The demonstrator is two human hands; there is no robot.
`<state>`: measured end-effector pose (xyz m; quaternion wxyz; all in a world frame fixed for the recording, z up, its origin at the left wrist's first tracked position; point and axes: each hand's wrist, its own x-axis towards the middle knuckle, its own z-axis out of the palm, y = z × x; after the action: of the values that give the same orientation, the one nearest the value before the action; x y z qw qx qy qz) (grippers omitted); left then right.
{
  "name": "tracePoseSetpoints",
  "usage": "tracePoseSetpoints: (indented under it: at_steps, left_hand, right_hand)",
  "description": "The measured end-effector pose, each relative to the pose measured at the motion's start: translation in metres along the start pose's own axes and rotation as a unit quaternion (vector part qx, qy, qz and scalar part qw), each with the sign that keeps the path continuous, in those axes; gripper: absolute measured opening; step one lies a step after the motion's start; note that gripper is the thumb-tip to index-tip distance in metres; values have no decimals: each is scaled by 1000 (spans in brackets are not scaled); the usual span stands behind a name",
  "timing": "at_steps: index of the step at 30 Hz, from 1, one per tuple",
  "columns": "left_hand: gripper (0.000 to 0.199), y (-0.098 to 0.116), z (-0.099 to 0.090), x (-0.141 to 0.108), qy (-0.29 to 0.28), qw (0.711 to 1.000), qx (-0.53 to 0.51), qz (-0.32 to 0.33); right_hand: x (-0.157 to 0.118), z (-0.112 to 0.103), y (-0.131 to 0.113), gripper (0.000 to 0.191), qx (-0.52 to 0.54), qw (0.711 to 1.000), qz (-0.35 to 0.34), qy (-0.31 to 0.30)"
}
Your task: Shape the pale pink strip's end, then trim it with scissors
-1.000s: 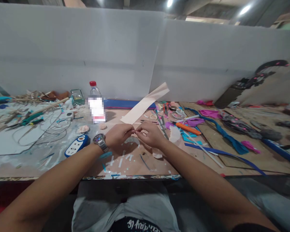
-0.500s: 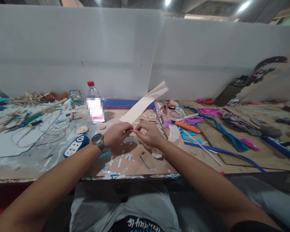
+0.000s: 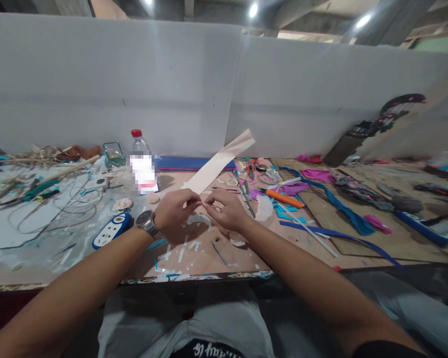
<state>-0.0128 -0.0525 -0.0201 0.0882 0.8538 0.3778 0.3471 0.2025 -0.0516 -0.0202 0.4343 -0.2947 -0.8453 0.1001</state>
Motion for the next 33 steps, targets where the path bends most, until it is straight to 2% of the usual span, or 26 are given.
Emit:
tracePoseSetpoints:
  at_steps: [8,13,27,33]
  left_hand:
    - [26,3,4,-1,22,1000,-12,-4]
    - [31,5,3,-1,37,999,-6,-33]
    - [27,7,3,1,29,999,-29,-28]
    - [25,8,5,1,44,997,-51,-33]
  right_hand:
    - [-1,1,1,13,15,1000,9,-3]
    - [-1,1,-1,13,12,1000,17,9]
    - [0,4,3,12,17,1000,17,12]
    - [-2,6,5,11,12,999,35,18]
